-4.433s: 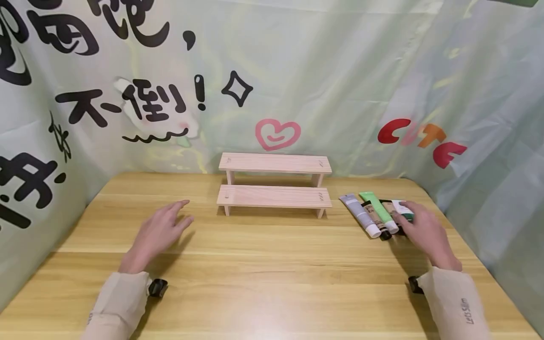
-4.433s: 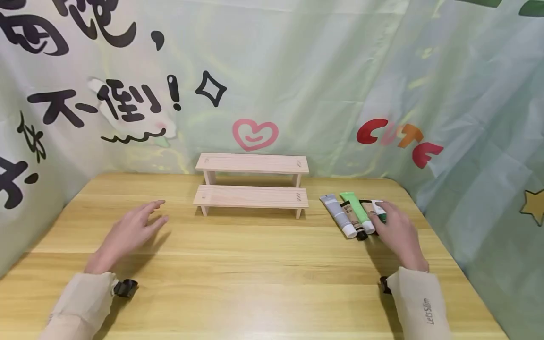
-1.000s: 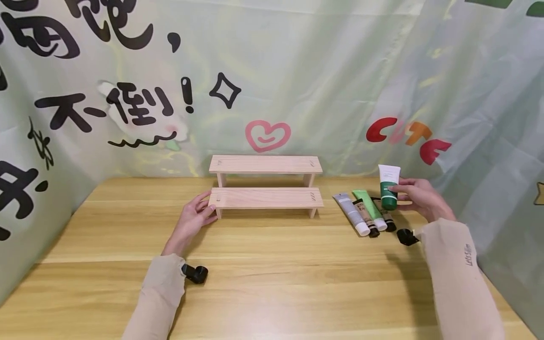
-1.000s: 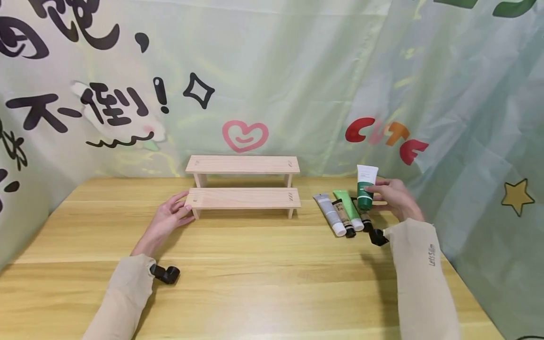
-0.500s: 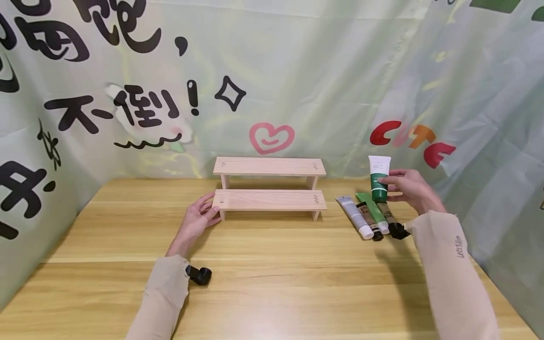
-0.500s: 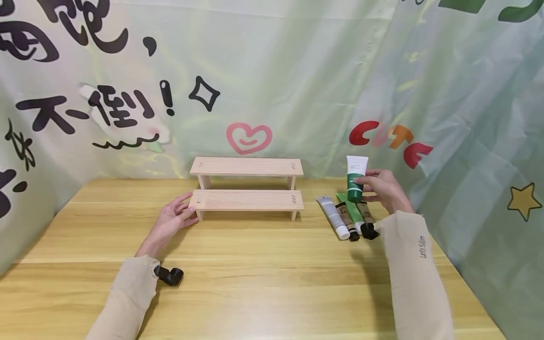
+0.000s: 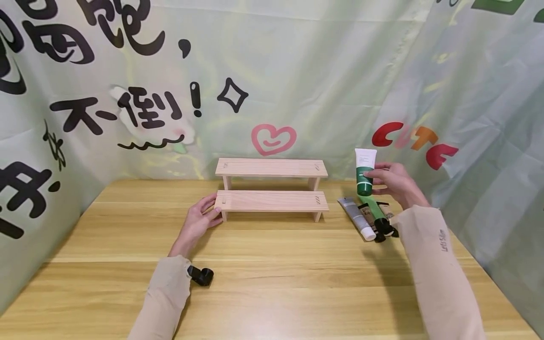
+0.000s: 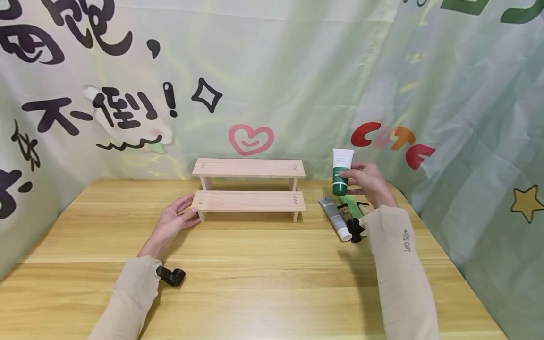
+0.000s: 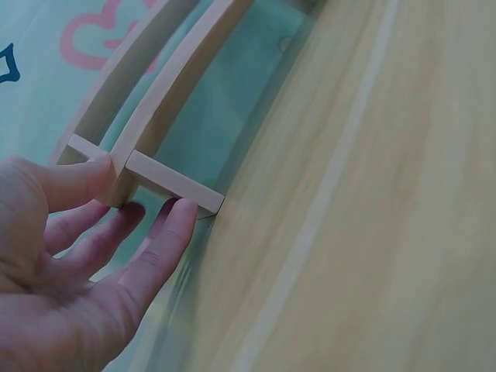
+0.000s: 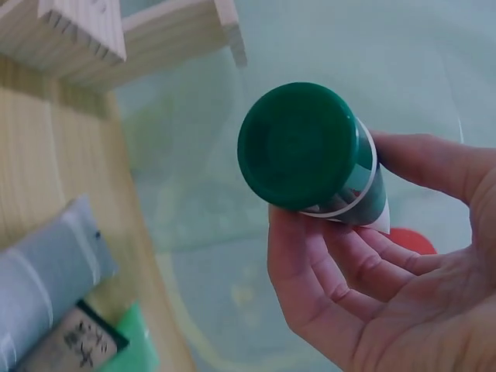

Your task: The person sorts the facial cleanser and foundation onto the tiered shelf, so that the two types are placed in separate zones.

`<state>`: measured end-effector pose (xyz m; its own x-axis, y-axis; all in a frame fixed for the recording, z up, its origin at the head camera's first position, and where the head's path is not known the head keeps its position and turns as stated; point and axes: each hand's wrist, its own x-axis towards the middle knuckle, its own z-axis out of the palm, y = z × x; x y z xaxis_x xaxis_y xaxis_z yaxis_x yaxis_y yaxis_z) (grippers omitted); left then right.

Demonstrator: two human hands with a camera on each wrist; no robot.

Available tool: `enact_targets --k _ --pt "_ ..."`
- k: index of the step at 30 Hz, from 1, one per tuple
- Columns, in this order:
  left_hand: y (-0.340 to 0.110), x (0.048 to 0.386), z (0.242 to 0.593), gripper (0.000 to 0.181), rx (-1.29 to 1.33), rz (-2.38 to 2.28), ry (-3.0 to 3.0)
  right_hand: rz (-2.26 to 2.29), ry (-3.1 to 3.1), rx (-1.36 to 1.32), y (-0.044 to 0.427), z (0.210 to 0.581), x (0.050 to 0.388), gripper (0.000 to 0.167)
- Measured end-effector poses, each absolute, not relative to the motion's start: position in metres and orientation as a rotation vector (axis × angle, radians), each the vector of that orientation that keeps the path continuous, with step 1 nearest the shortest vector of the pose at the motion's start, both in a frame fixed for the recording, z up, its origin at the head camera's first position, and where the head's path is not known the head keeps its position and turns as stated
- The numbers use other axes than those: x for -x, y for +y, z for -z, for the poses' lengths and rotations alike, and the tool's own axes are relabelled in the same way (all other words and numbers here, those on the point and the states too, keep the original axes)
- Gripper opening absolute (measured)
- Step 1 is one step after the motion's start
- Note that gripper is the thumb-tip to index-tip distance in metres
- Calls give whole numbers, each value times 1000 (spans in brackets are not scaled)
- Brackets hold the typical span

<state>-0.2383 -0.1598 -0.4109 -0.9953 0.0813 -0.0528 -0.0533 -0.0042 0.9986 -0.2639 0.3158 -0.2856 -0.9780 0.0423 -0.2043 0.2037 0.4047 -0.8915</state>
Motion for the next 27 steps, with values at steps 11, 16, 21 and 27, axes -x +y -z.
enact_targets --k 11,16,21,27 --pt "-161 237 413 56 -47 -2171 2137 1719 2486 -180 278 280 277 71" --pt "-160 237 413 55 -42 -2156 2158 1757 2471 -159 262 279 281 69" --pt "-159 238 412 56 -40 -2140 2162 1784 2466 -157 251 279 286 67" --pt "-160 237 412 56 -24 -2138 2165 1828 2445 -141 236 276 289 64"
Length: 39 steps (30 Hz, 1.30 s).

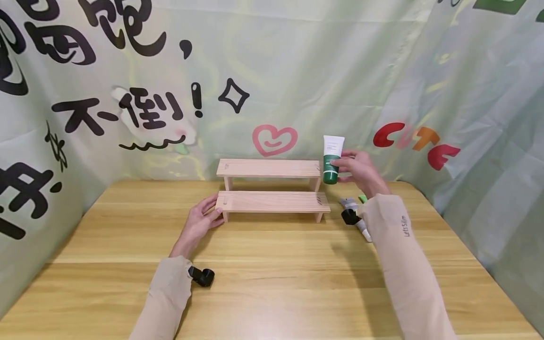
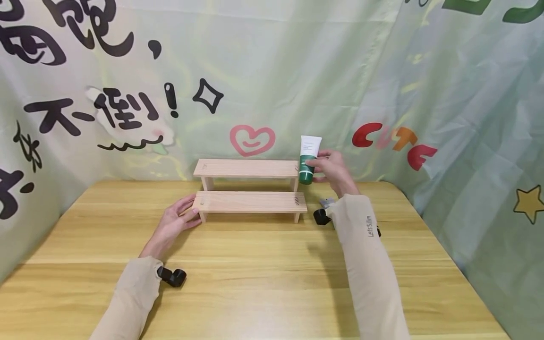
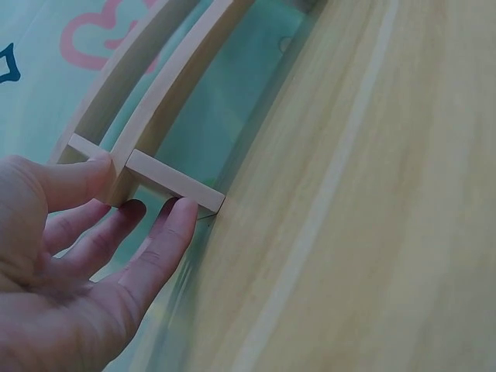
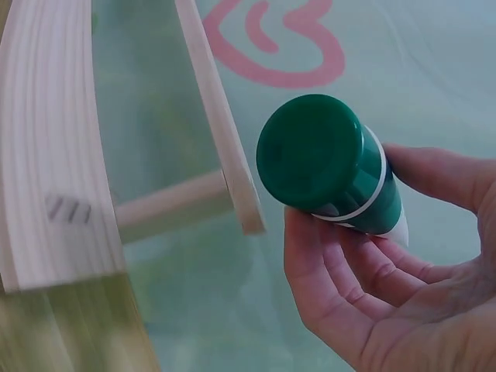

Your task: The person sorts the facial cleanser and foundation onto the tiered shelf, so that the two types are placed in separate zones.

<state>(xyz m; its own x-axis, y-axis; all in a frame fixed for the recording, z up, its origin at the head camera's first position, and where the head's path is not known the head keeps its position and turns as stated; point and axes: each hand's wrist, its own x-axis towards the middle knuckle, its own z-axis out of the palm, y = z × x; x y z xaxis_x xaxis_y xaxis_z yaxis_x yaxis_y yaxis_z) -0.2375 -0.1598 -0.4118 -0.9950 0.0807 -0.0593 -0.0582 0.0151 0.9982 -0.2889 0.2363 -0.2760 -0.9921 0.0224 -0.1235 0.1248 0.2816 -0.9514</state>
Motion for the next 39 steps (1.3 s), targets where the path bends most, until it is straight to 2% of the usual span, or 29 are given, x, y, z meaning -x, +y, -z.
enact_targets --k 39 --pt "-158 238 412 54 -22 -2161 2183 2160 2303 31 145 282 309 50"
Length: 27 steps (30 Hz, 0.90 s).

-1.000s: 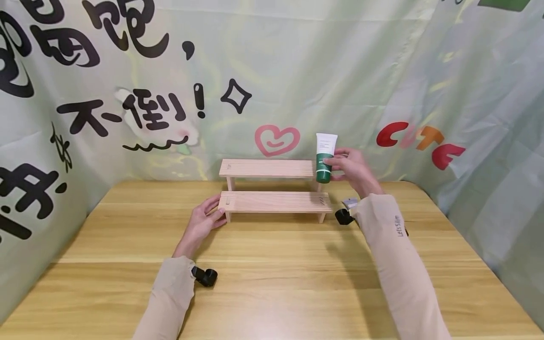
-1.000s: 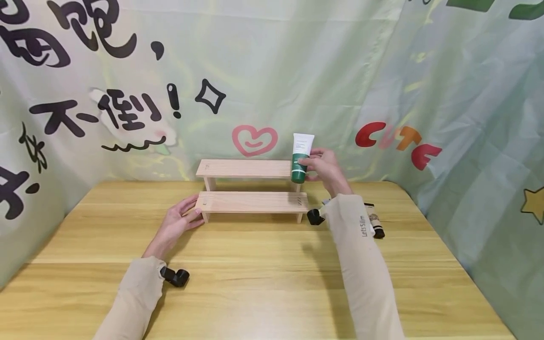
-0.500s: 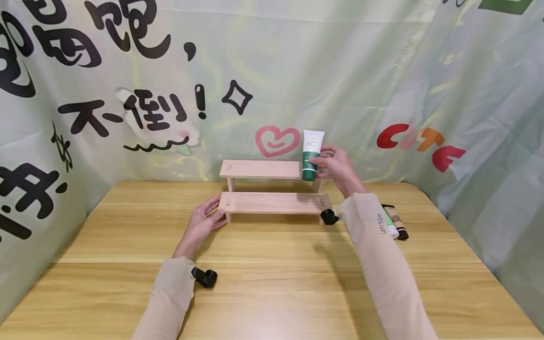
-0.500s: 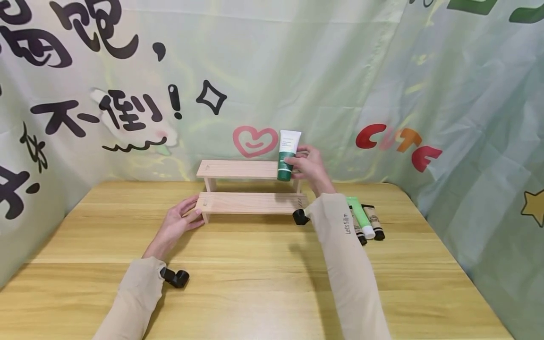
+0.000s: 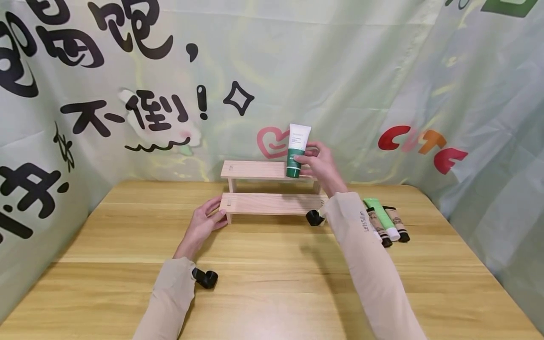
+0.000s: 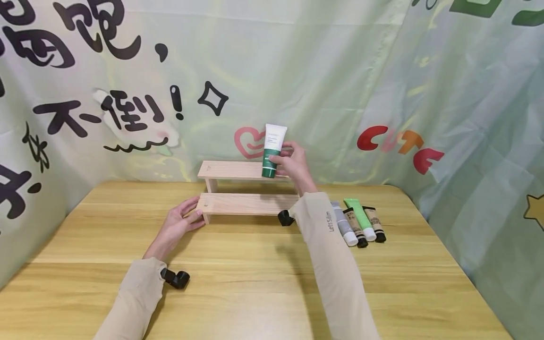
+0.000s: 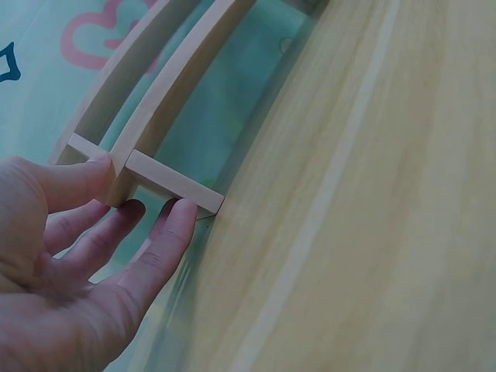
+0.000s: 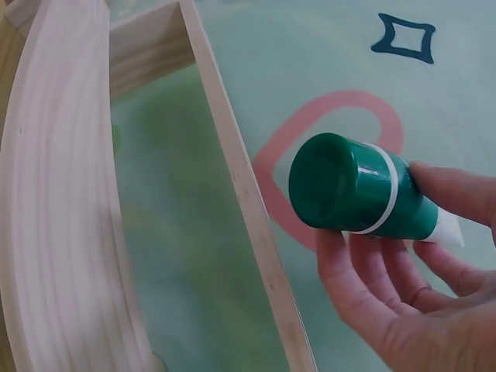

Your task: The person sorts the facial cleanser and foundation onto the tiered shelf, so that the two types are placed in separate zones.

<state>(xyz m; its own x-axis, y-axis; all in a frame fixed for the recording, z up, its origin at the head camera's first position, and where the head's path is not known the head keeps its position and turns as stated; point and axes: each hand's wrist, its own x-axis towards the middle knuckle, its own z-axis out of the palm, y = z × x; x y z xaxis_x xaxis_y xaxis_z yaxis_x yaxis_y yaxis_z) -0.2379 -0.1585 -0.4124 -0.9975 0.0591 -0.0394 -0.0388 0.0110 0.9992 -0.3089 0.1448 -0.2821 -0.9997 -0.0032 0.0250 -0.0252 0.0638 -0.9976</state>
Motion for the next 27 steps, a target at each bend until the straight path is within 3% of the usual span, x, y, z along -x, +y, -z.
enact_targets --k 27 --pt "-159 238 412 53 -11 -2161 2180 -1866 -2142 -249 69 292 322 50"
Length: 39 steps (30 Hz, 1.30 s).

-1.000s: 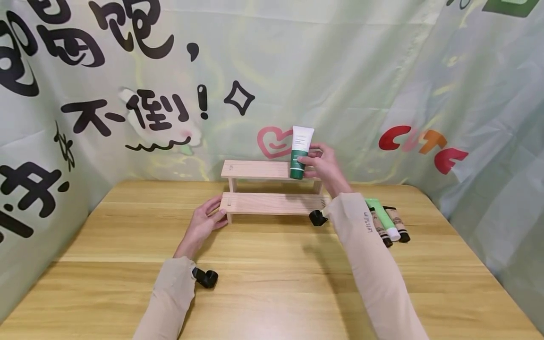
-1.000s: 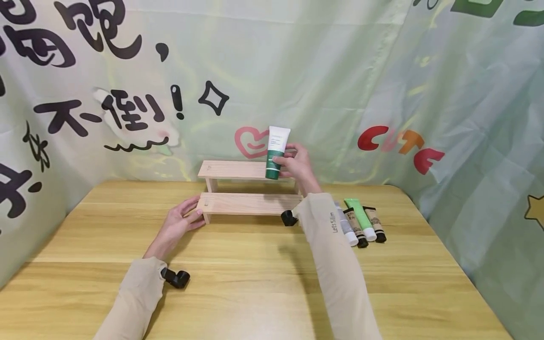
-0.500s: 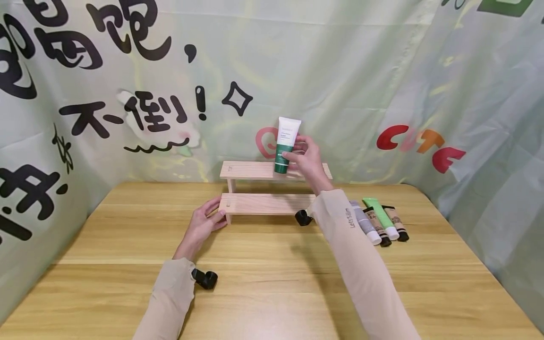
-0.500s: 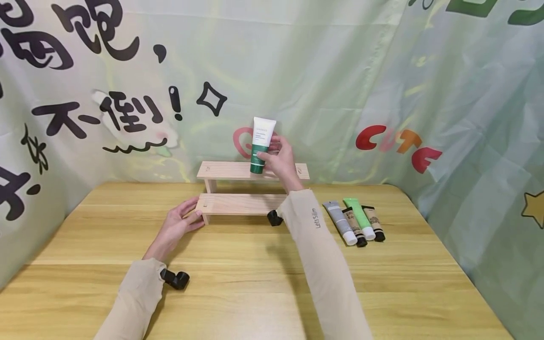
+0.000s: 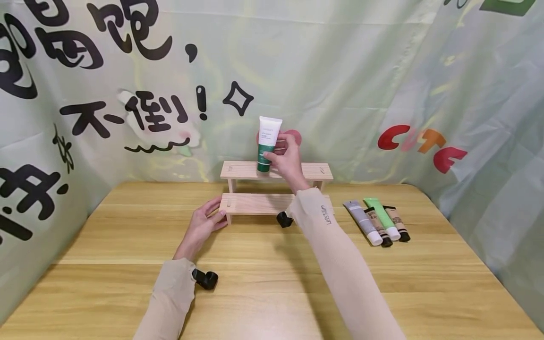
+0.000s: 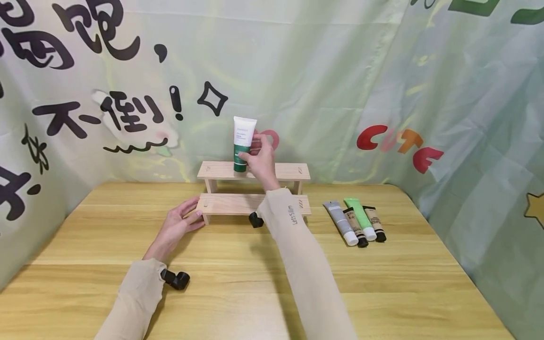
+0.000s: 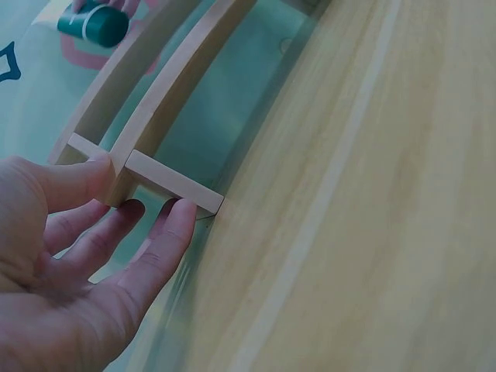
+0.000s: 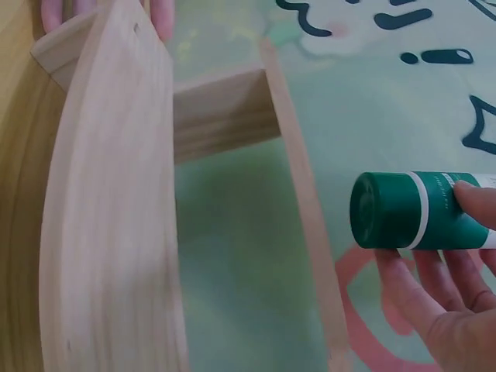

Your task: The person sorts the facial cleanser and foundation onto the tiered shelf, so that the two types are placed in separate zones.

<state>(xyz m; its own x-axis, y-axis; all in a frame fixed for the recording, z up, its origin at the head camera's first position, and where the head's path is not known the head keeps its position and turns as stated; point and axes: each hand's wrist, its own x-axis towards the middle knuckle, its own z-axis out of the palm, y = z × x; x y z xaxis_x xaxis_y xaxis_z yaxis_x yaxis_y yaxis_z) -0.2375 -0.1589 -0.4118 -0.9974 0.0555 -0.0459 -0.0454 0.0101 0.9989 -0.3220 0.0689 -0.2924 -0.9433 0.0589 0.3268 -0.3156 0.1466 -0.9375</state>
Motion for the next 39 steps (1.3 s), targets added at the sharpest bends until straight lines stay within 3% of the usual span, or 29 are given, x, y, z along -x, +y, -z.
enact_targets --k 22,39 --pt "-159 235 411 54 -28 -2180 2171 -1690 -2149 -430 27 308 330 45" --pt "-159 237 413 53 -35 -2197 2154 -1647 -2280 -471 36 309 328 48"
